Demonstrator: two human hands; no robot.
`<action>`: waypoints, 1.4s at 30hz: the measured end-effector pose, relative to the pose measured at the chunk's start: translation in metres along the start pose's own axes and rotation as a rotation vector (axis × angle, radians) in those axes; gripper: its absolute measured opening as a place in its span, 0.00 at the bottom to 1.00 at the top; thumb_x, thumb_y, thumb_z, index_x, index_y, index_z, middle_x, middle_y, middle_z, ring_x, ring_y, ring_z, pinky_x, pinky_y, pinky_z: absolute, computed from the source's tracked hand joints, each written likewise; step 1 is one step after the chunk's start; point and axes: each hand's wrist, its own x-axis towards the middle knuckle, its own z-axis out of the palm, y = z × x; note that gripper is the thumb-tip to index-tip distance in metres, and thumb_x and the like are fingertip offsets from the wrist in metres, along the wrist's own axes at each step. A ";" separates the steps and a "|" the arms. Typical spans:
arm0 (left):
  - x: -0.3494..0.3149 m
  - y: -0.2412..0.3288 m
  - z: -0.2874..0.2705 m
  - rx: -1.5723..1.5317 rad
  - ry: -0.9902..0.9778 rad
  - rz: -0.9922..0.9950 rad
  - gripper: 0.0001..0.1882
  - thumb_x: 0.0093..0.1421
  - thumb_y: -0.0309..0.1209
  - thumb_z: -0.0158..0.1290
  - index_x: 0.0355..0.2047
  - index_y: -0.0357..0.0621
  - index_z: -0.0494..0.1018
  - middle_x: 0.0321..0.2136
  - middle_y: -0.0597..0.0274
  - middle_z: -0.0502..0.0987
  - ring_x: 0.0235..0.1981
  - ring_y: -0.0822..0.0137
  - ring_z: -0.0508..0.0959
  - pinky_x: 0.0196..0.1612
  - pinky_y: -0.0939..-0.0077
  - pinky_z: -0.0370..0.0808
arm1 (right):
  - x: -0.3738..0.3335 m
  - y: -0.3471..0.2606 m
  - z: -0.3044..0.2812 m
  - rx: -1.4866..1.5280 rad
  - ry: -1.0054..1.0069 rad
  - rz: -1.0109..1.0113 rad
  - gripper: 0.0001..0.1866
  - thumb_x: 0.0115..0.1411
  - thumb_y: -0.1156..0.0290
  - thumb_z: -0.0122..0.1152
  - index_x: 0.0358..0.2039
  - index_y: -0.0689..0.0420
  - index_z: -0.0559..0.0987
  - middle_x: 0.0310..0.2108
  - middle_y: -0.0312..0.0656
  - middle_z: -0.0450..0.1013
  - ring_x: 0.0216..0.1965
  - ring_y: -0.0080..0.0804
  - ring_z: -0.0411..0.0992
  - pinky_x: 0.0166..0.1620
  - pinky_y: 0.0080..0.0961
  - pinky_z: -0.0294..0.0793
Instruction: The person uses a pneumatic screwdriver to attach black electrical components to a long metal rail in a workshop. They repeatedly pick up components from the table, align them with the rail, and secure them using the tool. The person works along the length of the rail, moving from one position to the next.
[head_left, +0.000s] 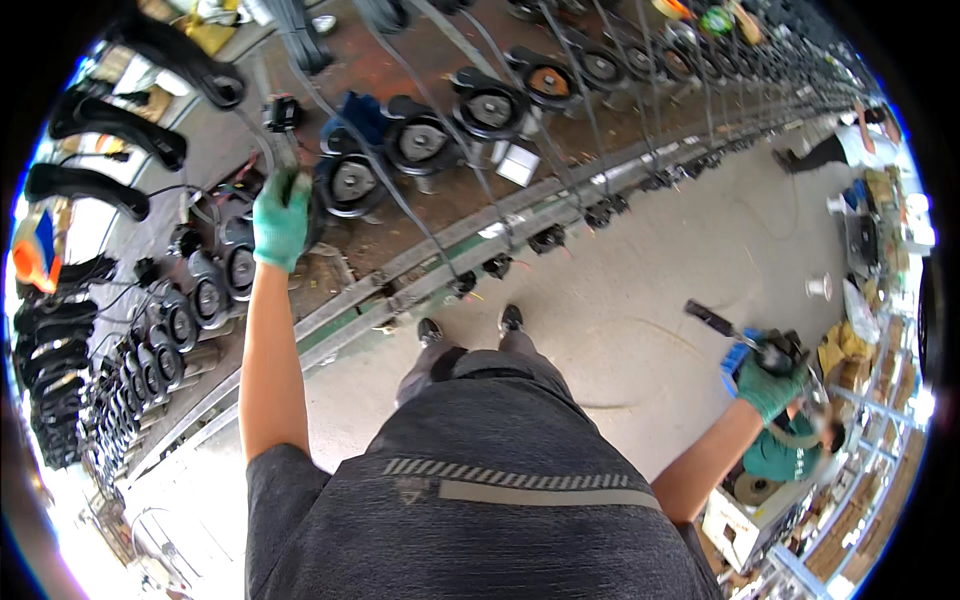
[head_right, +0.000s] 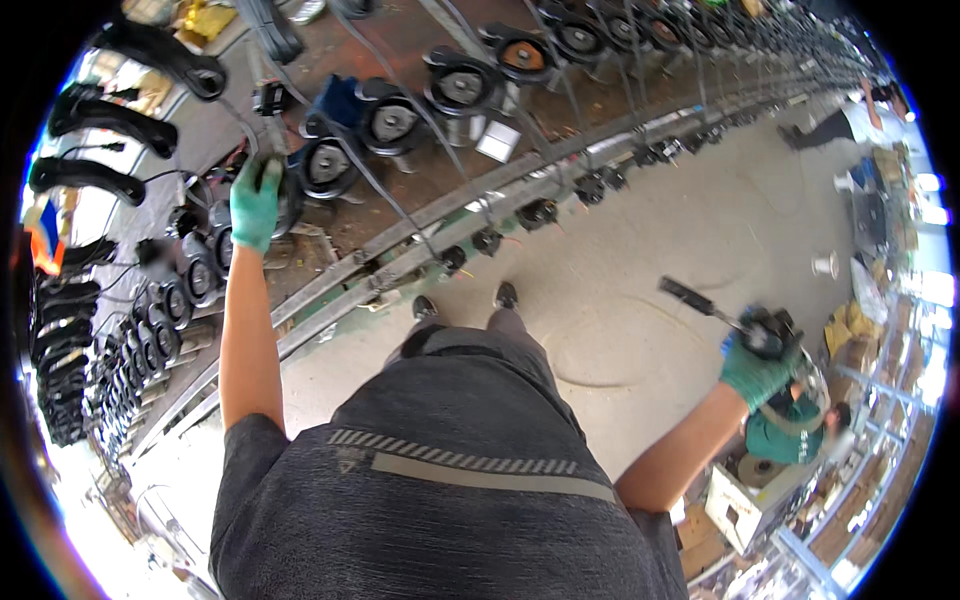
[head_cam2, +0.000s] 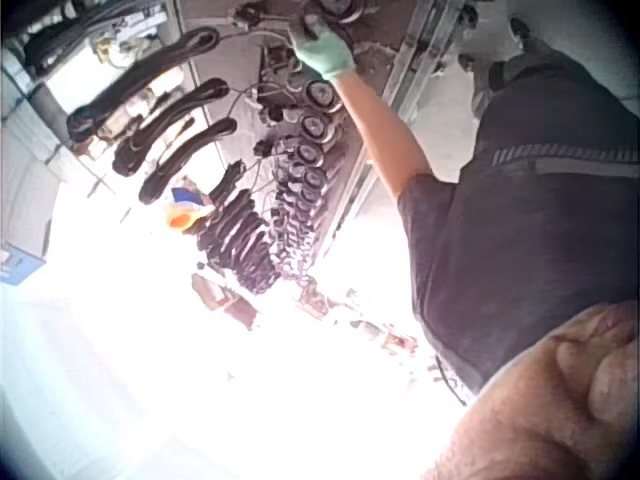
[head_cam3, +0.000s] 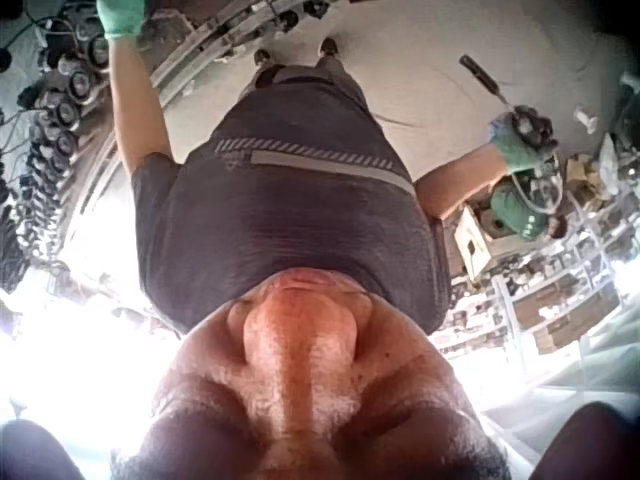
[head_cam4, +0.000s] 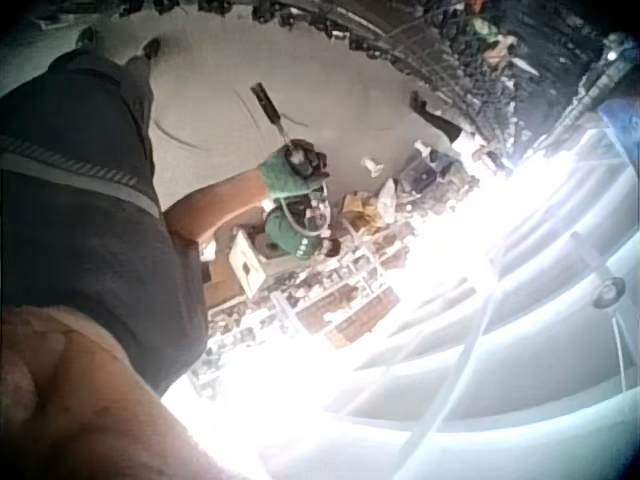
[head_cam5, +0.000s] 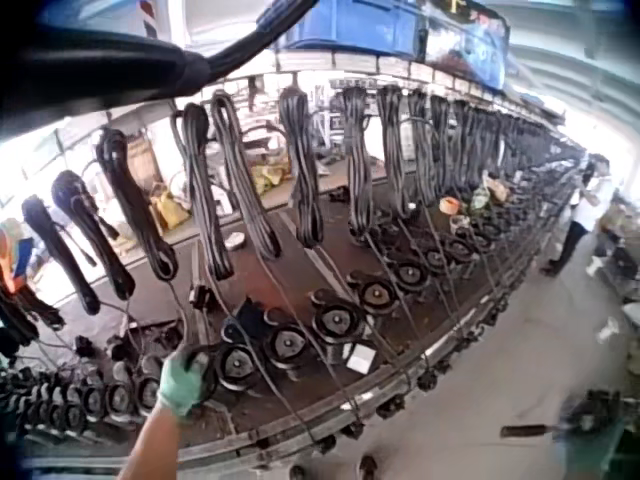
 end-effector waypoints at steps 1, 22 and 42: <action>-0.021 0.001 0.014 -0.136 -0.133 -0.140 0.10 0.67 0.32 0.57 0.45 0.40 0.79 0.35 0.62 0.82 0.34 0.72 0.78 0.40 0.78 0.76 | 0.009 0.001 -0.009 -0.033 -0.008 0.064 0.12 0.62 0.63 0.64 0.35 0.59 0.78 0.31 0.41 0.77 0.32 0.33 0.74 0.44 0.38 0.76; -0.104 0.204 0.155 -0.964 -0.542 -0.290 0.23 0.70 0.54 0.49 0.35 0.45 0.74 0.28 0.57 0.80 0.20 0.69 0.78 0.20 0.78 0.74 | 0.028 0.166 0.035 -0.027 -0.539 0.684 0.17 0.64 0.57 0.64 0.47 0.53 0.80 0.47 0.45 0.78 0.29 0.24 0.66 0.38 0.30 0.74; -0.111 0.122 0.192 -1.011 -0.798 -0.663 0.49 0.60 0.69 0.49 0.71 0.52 0.57 0.66 0.58 0.67 0.68 0.58 0.65 0.67 0.46 0.63 | -0.100 0.174 0.195 0.252 -0.986 0.998 0.14 0.61 0.57 0.69 0.36 0.52 0.78 0.36 0.33 0.66 0.23 0.14 0.59 0.28 0.19 0.67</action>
